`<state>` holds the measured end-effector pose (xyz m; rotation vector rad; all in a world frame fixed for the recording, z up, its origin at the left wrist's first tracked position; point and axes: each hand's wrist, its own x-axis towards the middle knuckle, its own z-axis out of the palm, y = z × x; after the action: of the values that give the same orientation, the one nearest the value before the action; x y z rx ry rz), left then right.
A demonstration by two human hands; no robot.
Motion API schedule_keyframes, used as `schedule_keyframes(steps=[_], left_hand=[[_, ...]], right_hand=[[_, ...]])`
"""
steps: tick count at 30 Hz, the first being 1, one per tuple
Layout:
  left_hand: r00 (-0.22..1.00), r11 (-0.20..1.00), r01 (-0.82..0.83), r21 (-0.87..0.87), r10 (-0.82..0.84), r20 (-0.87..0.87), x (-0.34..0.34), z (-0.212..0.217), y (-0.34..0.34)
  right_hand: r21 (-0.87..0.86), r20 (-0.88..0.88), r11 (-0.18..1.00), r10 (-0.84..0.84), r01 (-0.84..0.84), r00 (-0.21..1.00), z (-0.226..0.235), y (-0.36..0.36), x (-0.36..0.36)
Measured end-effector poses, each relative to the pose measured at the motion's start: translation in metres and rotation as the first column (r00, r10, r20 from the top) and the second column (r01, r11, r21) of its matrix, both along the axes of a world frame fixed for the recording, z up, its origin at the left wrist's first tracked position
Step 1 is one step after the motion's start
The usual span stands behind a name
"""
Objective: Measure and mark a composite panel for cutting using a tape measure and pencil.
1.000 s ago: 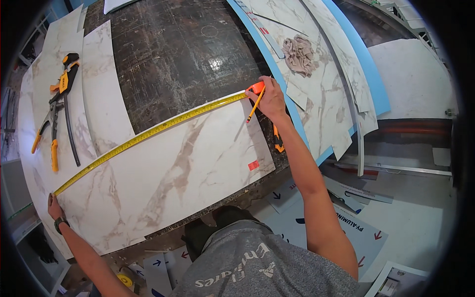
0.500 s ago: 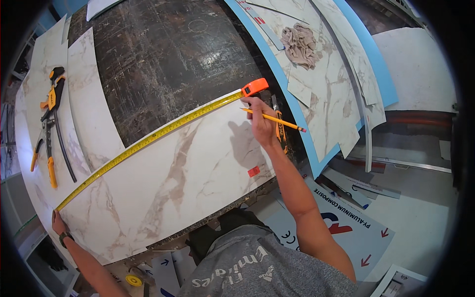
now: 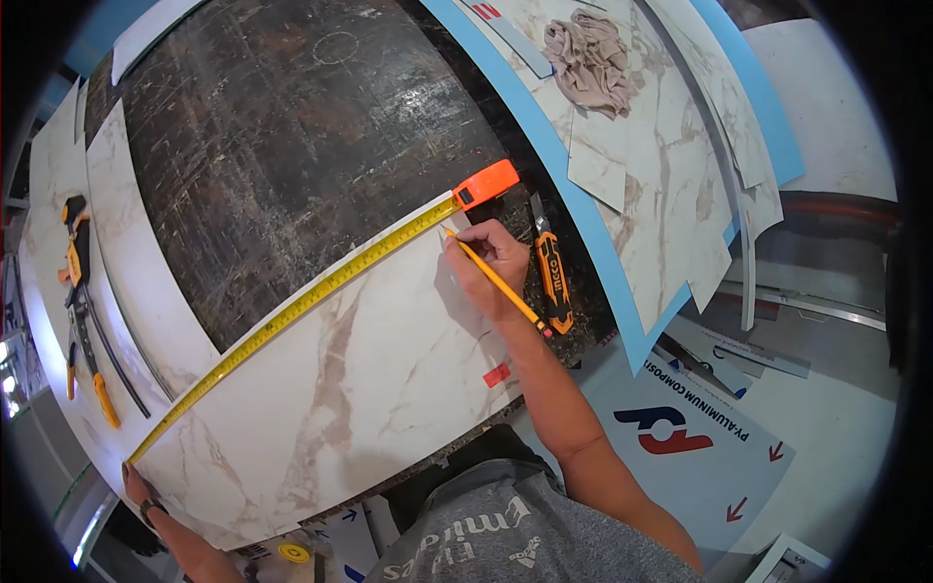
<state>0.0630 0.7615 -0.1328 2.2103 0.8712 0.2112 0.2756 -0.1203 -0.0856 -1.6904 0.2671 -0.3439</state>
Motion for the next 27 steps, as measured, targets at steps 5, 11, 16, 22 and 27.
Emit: schedule_keyframes(steps=[5, 11, 16, 22, 27], left_hand=[[0.998, 0.998, 0.056, -0.007, -0.056, 0.003, 0.005, 0.009, -0.027], [0.994, 0.994, 0.109, -0.029, -0.109, 0.008, 0.013, 0.018, -0.054], [0.991, 0.989, 0.137, -0.058, -0.136, 0.014, 0.019, 0.022, -0.076], [0.988, 0.984, 0.155, -0.083, -0.154, 0.028, 0.033, 0.028, -0.098], [0.986, 0.981, 0.164, -0.108, -0.160, 0.044, 0.038, 0.033, -0.108]], right_hand=[[-0.066, 0.053, 0.996, 0.058, -0.055, 0.997, 0.001, -0.005, 0.002], [-0.196, 0.103, 0.979, 0.080, -0.059, 0.991, 0.003, -0.004, 0.007], [-0.248, 0.129, 0.967, 0.084, -0.050, 0.988, 0.003, -0.006, 0.008], [-0.292, 0.141, 0.955, 0.090, -0.046, 0.986, 0.001, -0.007, 0.009], [-0.305, 0.133, 0.951, 0.095, -0.050, 0.987, 0.001, -0.006, 0.009]])
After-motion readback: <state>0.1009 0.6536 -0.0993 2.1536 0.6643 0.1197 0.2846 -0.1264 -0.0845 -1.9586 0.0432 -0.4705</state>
